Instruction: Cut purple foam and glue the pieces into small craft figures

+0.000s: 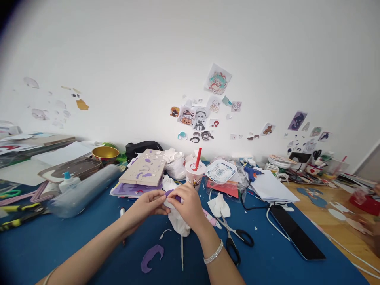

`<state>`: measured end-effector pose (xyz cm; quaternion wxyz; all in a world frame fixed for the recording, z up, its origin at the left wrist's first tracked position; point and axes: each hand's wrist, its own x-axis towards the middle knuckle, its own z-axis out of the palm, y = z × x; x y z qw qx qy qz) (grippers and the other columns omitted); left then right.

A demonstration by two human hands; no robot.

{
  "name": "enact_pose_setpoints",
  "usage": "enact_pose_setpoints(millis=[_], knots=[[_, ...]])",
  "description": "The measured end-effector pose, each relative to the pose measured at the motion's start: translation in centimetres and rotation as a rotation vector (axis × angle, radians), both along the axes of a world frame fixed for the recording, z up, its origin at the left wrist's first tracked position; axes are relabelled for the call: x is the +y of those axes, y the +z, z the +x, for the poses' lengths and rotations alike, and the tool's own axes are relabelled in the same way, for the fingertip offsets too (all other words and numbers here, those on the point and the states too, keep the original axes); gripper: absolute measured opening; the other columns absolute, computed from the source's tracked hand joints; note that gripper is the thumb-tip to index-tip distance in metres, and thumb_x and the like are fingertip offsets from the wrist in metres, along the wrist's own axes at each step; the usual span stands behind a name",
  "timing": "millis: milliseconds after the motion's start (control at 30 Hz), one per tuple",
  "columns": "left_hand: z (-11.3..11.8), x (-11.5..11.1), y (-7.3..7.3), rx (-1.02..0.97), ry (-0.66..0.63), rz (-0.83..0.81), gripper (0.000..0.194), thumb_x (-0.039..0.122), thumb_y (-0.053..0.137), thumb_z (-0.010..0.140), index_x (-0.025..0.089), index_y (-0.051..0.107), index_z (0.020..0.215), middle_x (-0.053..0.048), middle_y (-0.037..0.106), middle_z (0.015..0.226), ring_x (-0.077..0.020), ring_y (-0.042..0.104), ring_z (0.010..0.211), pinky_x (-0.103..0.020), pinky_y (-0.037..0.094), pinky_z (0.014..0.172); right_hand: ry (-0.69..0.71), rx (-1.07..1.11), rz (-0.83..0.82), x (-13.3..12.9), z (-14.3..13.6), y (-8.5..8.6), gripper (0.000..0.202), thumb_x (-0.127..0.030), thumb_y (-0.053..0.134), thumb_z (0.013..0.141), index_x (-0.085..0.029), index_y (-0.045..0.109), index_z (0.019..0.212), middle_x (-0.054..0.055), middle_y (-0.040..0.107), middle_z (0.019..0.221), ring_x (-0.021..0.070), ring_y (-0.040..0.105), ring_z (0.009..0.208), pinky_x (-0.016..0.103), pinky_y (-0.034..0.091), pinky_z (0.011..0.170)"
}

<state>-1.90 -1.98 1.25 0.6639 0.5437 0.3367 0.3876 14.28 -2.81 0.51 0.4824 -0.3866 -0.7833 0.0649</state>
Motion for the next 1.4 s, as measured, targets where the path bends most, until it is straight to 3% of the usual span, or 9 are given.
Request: enact_pose_setpoints(millis=[233, 400, 567, 967, 1067, 1200, 1300, 1400], knots=[[-0.2, 0.2, 0.0, -0.044, 0.113, 0.038, 0.033, 0.038, 0.071, 0.065, 0.013, 0.057, 0.083, 0.0, 0.066, 0.064, -0.014, 0.066, 0.062, -0.026, 0.054, 0.068, -0.031, 0.002, 0.061, 0.1, 0.5, 0.1, 0.013, -0.021, 0.063, 0.077, -0.023, 0.064, 0.09, 0.002, 0.062, 0.09, 0.0193, 0.052, 0.089, 0.035, 0.041, 0.08], [-0.3, 0.0, 0.5, -0.088, 0.183, 0.04, 0.03, 0.034, 0.072, 0.066, 0.014, 0.056, 0.081, 0.001, 0.066, 0.065, -0.0136, 0.066, 0.061, -0.026, 0.054, 0.067, -0.048, -0.024, 0.075, 0.0, 0.9, 0.3, 0.027, -0.024, 0.067, 0.072, -0.024, 0.062, 0.099, 0.004, 0.056, 0.099, 0.0215, 0.049, 0.096, 0.037, 0.04, 0.085], [-0.3, -0.1, 0.8, -0.09, 0.187, 0.043, 0.029, 0.033, 0.07, 0.068, 0.013, 0.056, 0.084, 0.0, 0.066, 0.067, -0.0142, 0.066, 0.063, -0.027, 0.054, 0.069, -0.099, -0.035, 0.09, 0.1, 1.1, 0.1, 0.019, -0.024, 0.065, 0.074, -0.027, 0.064, 0.093, 0.005, 0.054, 0.1, 0.0228, 0.048, 0.097, 0.039, 0.04, 0.085], [-0.3, -0.1, 0.9, -0.116, 0.169, 0.043, 0.036, 0.038, 0.074, 0.062, 0.014, 0.056, 0.083, 0.001, 0.067, 0.07, -0.0136, 0.066, 0.063, -0.027, 0.054, 0.07, -0.032, 0.016, 0.068, -0.1, 1.0, 0.3, 0.018, -0.021, 0.063, 0.074, -0.025, 0.063, 0.091, 0.004, 0.056, 0.098, 0.021, 0.051, 0.096, 0.038, 0.04, 0.087], [-0.3, -0.1, 1.0, -0.098, 0.179, 0.087, 0.037, 0.04, 0.073, 0.062, 0.014, 0.057, 0.083, 0.001, 0.068, 0.066, -0.0145, 0.066, 0.062, -0.028, 0.053, 0.069, -0.005, 0.113, -0.009, 0.1, 0.9, 0.1, 0.023, -0.019, 0.063, 0.072, -0.024, 0.061, 0.094, 0.005, 0.056, 0.101, 0.0205, 0.051, 0.098, 0.037, 0.042, 0.086], [-0.2, 0.0, 0.9, -0.062, 0.222, 0.136, 0.038, 0.042, 0.072, 0.061, 0.015, 0.058, 0.084, 0.001, 0.068, 0.063, -0.0171, 0.067, 0.061, -0.031, 0.053, 0.07, 0.113, 0.418, -0.313, 0.4, 0.6, -0.6, 0.039, -0.022, 0.063, 0.07, -0.023, 0.053, 0.107, 0.005, 0.059, 0.1, 0.0172, 0.058, 0.085, 0.033, 0.048, 0.078], [-0.1, 0.1, 0.8, -0.05, 0.251, 0.159, 0.038, 0.042, 0.073, 0.059, 0.016, 0.058, 0.082, 0.002, 0.068, 0.062, -0.0186, 0.067, 0.061, -0.032, 0.054, 0.069, 0.186, 0.596, -0.448, 0.5, 0.3, -0.8, 0.035, -0.028, 0.061, 0.071, -0.021, 0.052, 0.105, 0.004, 0.062, 0.089, 0.0158, 0.06, 0.076, 0.032, 0.05, 0.071], [0.0, 0.1, 0.7, -0.03, 0.245, 0.181, 0.037, 0.044, 0.072, 0.059, 0.017, 0.058, 0.081, 0.002, 0.068, 0.061, -0.019, 0.067, 0.06, -0.032, 0.054, 0.068, 0.171, 0.622, -0.481, 0.4, 0.1, -0.5, 0.029, -0.029, 0.061, 0.071, -0.021, 0.055, 0.098, 0.003, 0.063, 0.082, 0.0162, 0.06, 0.073, 0.031, 0.05, 0.066]])
